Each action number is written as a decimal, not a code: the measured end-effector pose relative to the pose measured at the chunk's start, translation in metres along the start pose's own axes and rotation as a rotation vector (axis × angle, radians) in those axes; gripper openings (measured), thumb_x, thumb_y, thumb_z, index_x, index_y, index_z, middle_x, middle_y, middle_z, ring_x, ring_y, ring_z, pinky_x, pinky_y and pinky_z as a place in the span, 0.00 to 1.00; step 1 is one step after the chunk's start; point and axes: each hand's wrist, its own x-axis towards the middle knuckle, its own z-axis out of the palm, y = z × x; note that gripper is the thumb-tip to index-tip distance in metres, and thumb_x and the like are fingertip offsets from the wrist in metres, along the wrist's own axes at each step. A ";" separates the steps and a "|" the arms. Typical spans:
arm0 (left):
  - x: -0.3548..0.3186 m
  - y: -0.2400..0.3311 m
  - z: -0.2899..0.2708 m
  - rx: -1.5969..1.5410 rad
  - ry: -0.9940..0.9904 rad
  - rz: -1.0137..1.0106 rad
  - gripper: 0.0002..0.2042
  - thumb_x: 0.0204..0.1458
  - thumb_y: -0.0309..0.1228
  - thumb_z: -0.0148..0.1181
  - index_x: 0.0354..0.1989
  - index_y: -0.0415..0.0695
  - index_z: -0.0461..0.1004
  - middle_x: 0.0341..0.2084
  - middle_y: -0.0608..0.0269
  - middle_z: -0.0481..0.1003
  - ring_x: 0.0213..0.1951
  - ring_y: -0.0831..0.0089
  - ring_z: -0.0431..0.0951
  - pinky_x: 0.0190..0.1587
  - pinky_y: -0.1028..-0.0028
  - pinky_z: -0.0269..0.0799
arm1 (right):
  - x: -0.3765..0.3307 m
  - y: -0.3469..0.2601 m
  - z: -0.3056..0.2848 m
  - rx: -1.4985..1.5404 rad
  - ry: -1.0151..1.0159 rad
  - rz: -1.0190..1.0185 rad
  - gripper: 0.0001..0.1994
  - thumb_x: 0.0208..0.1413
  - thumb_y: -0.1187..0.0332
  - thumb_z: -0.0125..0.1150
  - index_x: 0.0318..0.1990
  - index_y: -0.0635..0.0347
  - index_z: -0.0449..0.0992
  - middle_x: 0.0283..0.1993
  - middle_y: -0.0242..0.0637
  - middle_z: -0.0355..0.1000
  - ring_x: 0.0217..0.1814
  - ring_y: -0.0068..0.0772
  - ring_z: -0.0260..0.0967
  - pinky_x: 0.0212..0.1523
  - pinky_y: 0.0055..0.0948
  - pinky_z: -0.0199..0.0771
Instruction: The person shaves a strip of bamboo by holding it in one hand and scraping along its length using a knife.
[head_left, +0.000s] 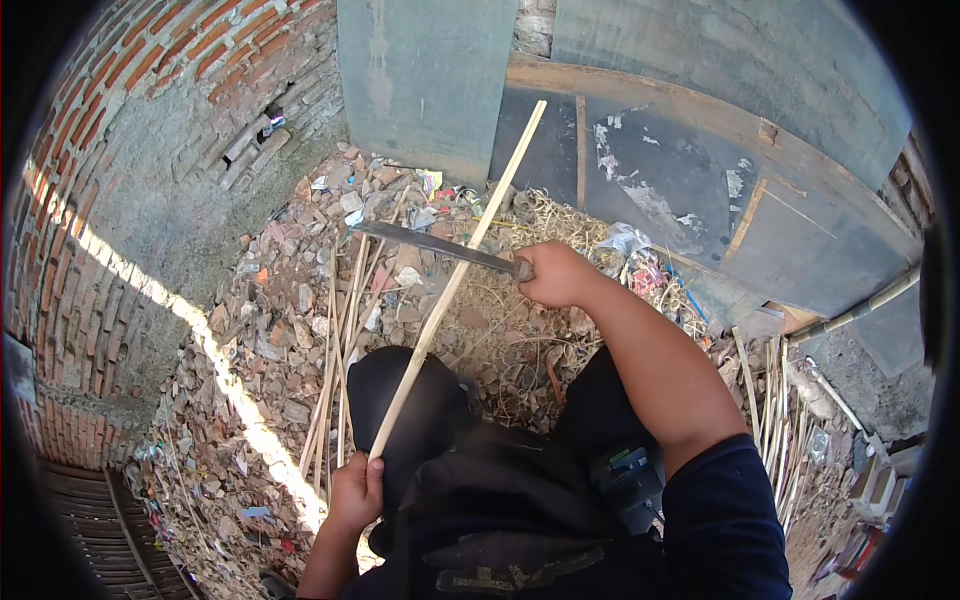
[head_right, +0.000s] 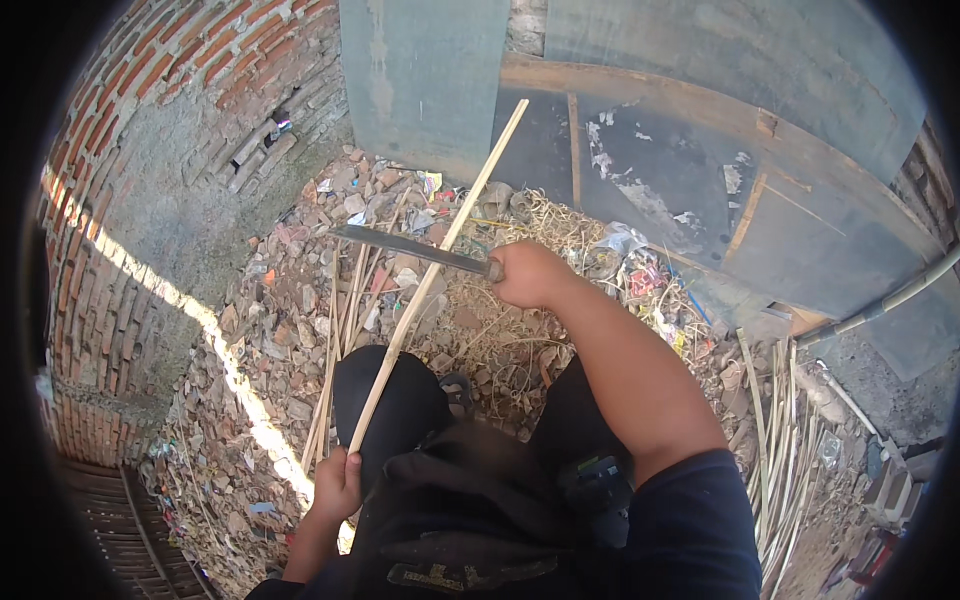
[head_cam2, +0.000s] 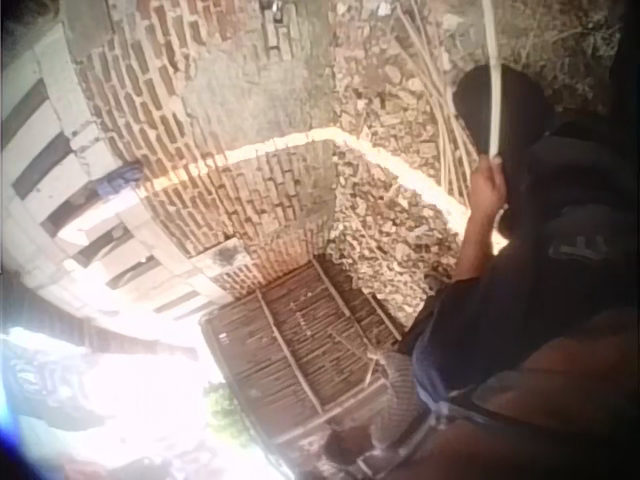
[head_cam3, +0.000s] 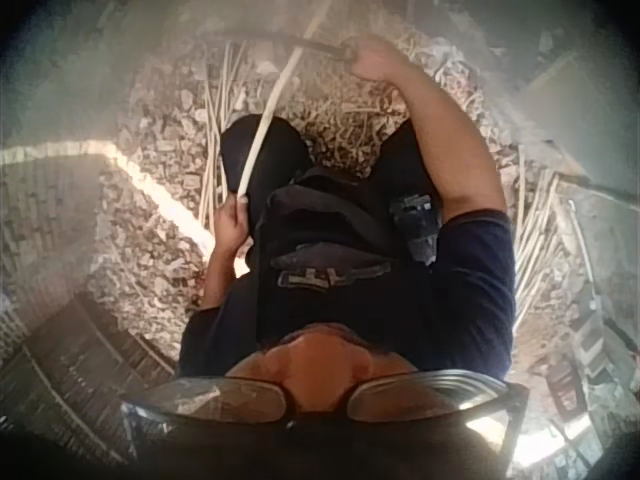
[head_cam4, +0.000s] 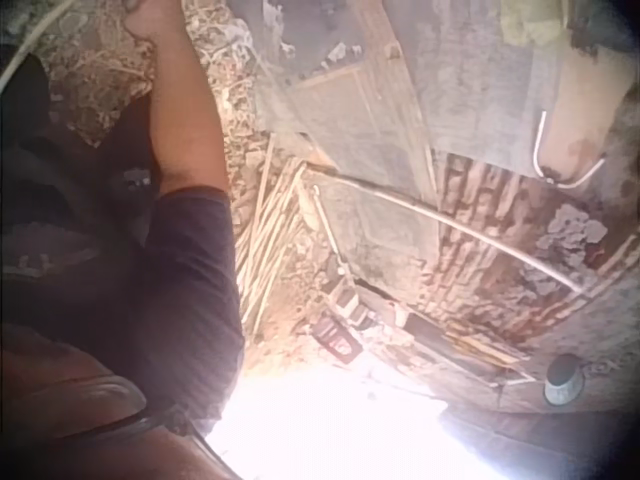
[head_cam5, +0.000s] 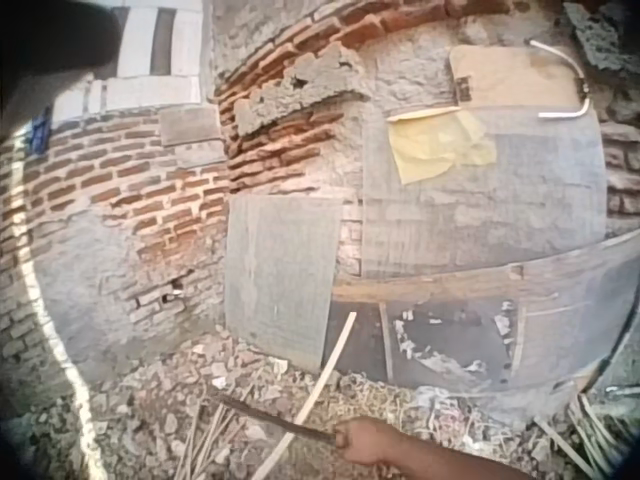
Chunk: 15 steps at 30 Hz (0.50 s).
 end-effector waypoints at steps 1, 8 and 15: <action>0.001 -0.001 0.001 0.015 -0.001 0.009 0.16 0.65 0.38 0.53 0.28 0.39 0.67 0.15 0.43 0.70 0.19 0.42 0.74 0.22 0.56 0.65 | 0.000 0.011 0.000 -0.003 0.009 0.002 0.11 0.44 0.67 0.62 0.38 0.55 0.79 0.35 0.45 0.78 0.42 0.52 0.78 0.44 0.48 0.78; -0.002 -0.002 -0.006 -0.013 -0.028 -0.001 0.19 0.67 0.40 0.49 0.27 0.38 0.66 0.14 0.46 0.69 0.18 0.50 0.72 0.23 0.59 0.63 | -0.019 -0.027 0.016 -0.242 0.078 -0.187 0.13 0.44 0.66 0.63 0.40 0.55 0.79 0.35 0.46 0.78 0.42 0.52 0.78 0.45 0.49 0.78; -0.001 -0.009 0.000 0.013 0.006 0.038 0.19 0.67 0.41 0.49 0.28 0.37 0.66 0.14 0.47 0.68 0.19 0.52 0.72 0.24 0.60 0.63 | 0.007 0.027 -0.002 0.040 0.354 0.103 0.12 0.45 0.67 0.63 0.39 0.56 0.79 0.31 0.49 0.77 0.39 0.53 0.77 0.44 0.44 0.77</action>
